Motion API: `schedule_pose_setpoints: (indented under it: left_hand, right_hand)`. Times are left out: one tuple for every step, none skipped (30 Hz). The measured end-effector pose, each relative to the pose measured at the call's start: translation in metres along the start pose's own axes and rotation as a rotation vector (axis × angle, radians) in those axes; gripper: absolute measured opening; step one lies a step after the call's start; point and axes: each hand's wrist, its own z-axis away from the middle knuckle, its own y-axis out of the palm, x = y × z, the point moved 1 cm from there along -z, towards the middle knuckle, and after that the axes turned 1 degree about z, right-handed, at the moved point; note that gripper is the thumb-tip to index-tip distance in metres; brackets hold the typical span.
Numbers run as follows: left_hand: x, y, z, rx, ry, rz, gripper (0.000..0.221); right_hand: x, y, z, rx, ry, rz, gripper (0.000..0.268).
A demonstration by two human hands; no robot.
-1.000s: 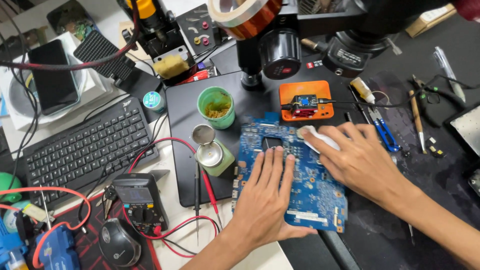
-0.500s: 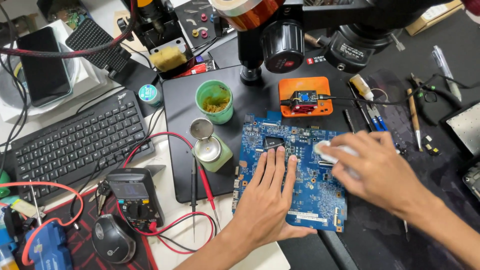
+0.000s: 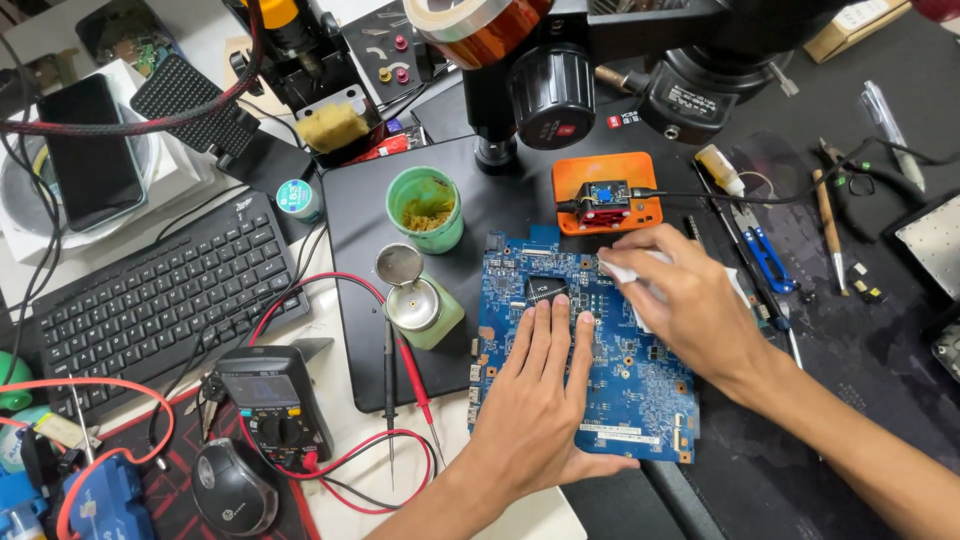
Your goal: Cleaning, inspecting, and testing a laptop motherboard using a multimeter, heat gun, and cleaning supplies.
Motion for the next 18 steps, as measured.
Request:
schedule_pose_setpoints:
  left_hand:
    - [0.001, 0.0, 0.0, 0.002, 0.001, 0.001, 0.13]
    - [0.001, 0.001, 0.0, -0.002, -0.005, 0.006, 0.13]
    - [0.001, 0.001, 0.0, -0.006, -0.01, 0.012, 0.13]
    - [0.001, 0.001, 0.001, -0.006, -0.012, 0.013, 0.13]
    - [0.001, 0.002, 0.001, -0.007, -0.014, 0.02, 0.13]
    - [0.001, 0.002, 0.001, -0.006, -0.012, 0.026, 0.129]
    - [0.001, 0.001, 0.0, -0.005, -0.01, 0.025, 0.129]
    - [0.001, 0.001, 0.001, -0.003, -0.013, 0.028, 0.129]
    - [0.0, 0.001, 0.001, 0.0, -0.016, 0.031, 0.129]
    - [0.0, 0.002, 0.0, 0.001, -0.013, 0.033, 0.129]
    - [0.0, 0.002, 0.0, -0.002, -0.015, 0.032, 0.129]
    - [0.0, 0.002, 0.0, -0.005, -0.019, 0.03, 0.129]
    - [0.001, 0.003, 0.0, -0.004, -0.018, 0.031, 0.129]
    - [0.001, 0.003, 0.0, -0.006, -0.02, 0.03, 0.129]
    - [0.001, 0.003, 0.0, -0.008, -0.022, 0.029, 0.129]
    - [0.001, 0.002, 0.001, -0.01, -0.025, 0.03, 0.129]
    - [0.0, 0.002, 0.001, -0.01, -0.027, 0.03, 0.129]
    - [0.0, 0.002, 0.0, -0.01, -0.022, 0.03, 0.129]
  right_hand:
    - [0.002, -0.001, 0.002, 0.0, 0.002, -0.001, 0.031]
    - [0.004, -0.001, 0.003, 0.011, -0.022, 0.005, 0.033]
    - [0.006, -0.002, 0.004, 0.022, -0.045, 0.011, 0.034]
    - [0.006, -0.001, 0.006, 0.024, -0.046, 0.011, 0.034]
    - [0.006, -0.001, 0.008, 0.024, -0.057, 0.035, 0.035]
    - [0.005, 0.0, 0.01, 0.02, -0.066, 0.059, 0.036]
    - [0.005, 0.001, 0.008, 0.018, -0.065, 0.058, 0.036]
    - [0.006, 0.001, 0.008, 0.014, -0.063, 0.079, 0.036]
    - [0.006, 0.001, 0.008, 0.009, -0.062, 0.099, 0.037]
    - [0.007, 0.002, 0.009, 0.008, -0.059, 0.101, 0.037]
    - [0.008, 0.002, 0.009, 0.0, -0.062, 0.118, 0.038]
    - [0.01, 0.003, 0.009, -0.008, -0.066, 0.133, 0.039]
    - [0.011, 0.003, 0.013, -0.008, -0.063, 0.134, 0.039]
    - [0.011, 0.003, 0.015, -0.002, -0.063, 0.126, 0.038]
    - [0.012, 0.003, 0.018, 0.004, -0.063, 0.119, 0.037]
    - [0.01, 0.003, 0.018, 0.006, -0.066, 0.12, 0.037]
    - [0.009, 0.002, 0.018, 0.012, -0.071, 0.115, 0.036]
    - [0.007, 0.002, 0.018, 0.012, -0.071, 0.113, 0.035]
